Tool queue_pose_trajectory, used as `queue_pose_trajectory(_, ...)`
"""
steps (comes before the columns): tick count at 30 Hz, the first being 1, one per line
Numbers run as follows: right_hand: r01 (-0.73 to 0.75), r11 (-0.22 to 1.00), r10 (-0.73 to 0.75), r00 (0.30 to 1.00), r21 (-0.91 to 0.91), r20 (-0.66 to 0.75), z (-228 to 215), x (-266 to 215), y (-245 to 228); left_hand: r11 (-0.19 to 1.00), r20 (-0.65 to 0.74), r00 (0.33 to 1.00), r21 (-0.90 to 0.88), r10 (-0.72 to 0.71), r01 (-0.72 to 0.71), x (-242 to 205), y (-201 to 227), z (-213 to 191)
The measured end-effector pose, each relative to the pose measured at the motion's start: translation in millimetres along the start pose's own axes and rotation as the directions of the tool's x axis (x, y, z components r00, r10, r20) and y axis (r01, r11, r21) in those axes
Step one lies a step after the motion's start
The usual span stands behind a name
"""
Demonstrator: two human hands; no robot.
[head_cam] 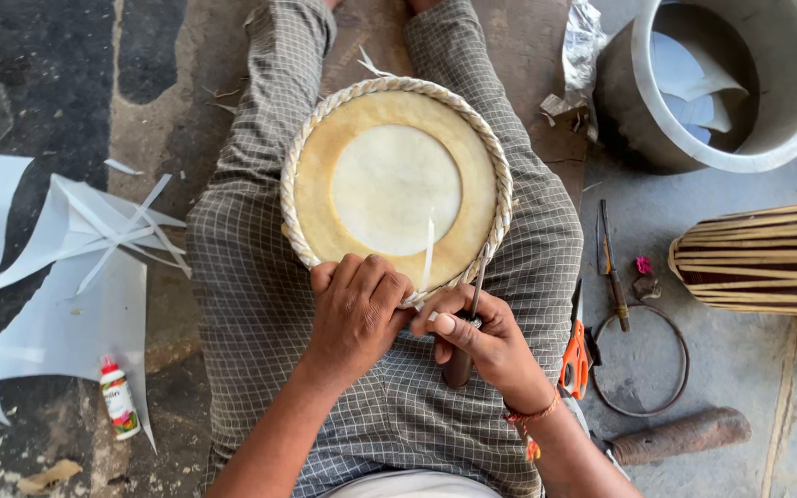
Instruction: The person trims and secures the edge of a drum head by hand using a small blade tool and a metal rod, pulling and tucking the material around the rim.
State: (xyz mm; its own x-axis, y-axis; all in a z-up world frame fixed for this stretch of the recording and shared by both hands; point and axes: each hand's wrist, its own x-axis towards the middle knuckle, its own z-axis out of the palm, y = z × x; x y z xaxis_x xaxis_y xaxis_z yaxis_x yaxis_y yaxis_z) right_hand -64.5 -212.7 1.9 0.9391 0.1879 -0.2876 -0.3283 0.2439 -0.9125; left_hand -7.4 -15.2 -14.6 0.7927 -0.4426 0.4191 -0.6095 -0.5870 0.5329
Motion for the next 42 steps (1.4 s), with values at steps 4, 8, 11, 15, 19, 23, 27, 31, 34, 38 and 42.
queue_pose_trajectory(4, -0.027, 0.984, 0.049, 0.992, 0.176, -0.12, 16.0, -17.6, 8.1, 0.998, -0.044, 0.997, 0.01, 0.07, -0.069, -4.7, -4.8, 0.9)
queue_pose_trajectory(8, -0.07, 0.946, 0.117, 0.984, 0.316, -0.132, 23.3, -20.6, -8.9, 0.998, -0.04, 0.997, 0.004, 0.069, -0.068, 4.0, -12.0, -2.9)
queue_pose_trajectory(11, -0.275, 0.96, 0.25, 0.924, -0.048, -0.29, -7.2, -41.0, -30.2, 0.998, -0.03, 0.998, -0.004, 0.055, -0.055, 3.0, -10.7, -2.9)
queue_pose_trajectory(15, -0.102, 0.964, 0.214, 0.844, 0.245, -0.491, -50.8, -83.0, -23.1, 0.998, -0.012, 0.999, -0.031, 0.046, -0.046, 2.0, -6.0, -6.9)
queue_pose_trajectory(19, -0.359, 0.933, 0.313, 0.849, -0.03, -0.426, -80.8, -130.2, 8.5, 0.998, 0.025, 0.999, -0.06, 0.03, -0.029, -10.0, -11.3, 4.7)
queue_pose_trajectory(23, -0.244, 0.969, 0.23, 0.814, 0.045, -0.533, -99.7, -150.1, -5.9, 0.998, -0.051, 0.997, -0.028, 0.057, -0.059, -11.0, -7.7, 11.3)
queue_pose_trajectory(27, -0.378, 0.621, -0.108, 0.826, -0.687, -0.553, -93.8, -120.6, -46.9, 0.994, -0.08, 0.995, -0.088, 0.055, -0.062, -7.6, -12.1, 12.4)
queue_pose_trajectory(31, -0.116, 0.516, -0.511, 0.754, -0.849, -0.414, -77.7, -117.1, -91.0, 0.991, -0.006, 0.999, -0.127, 0.044, -0.044, -20.1, -18.6, 10.1)
queue_pose_trajectory(34, 0.059, 0.578, -0.596, 0.712, -0.814, -0.371, -75.7, -87.7, -112.0, 0.981, -0.01, 0.997, -0.179, 0.078, -0.078, -11.9, -20.5, -1.3)
queue_pose_trajectory(38, 0.089, 0.592, -0.445, 0.865, -0.801, -0.233, -77.1, -54.8, -133.7, 0.975, 0.031, 0.995, -0.207, 0.09, -0.082, -9.8, -26.4, -8.2)
queue_pose_trajectory(42, 0.212, 0.792, -0.398, 0.891, -0.573, -0.22, -76.2, -27.0, -129.7, 0.977, 0.023, 0.996, -0.201, 0.082, -0.076, -14.2, -26.3, -7.0)
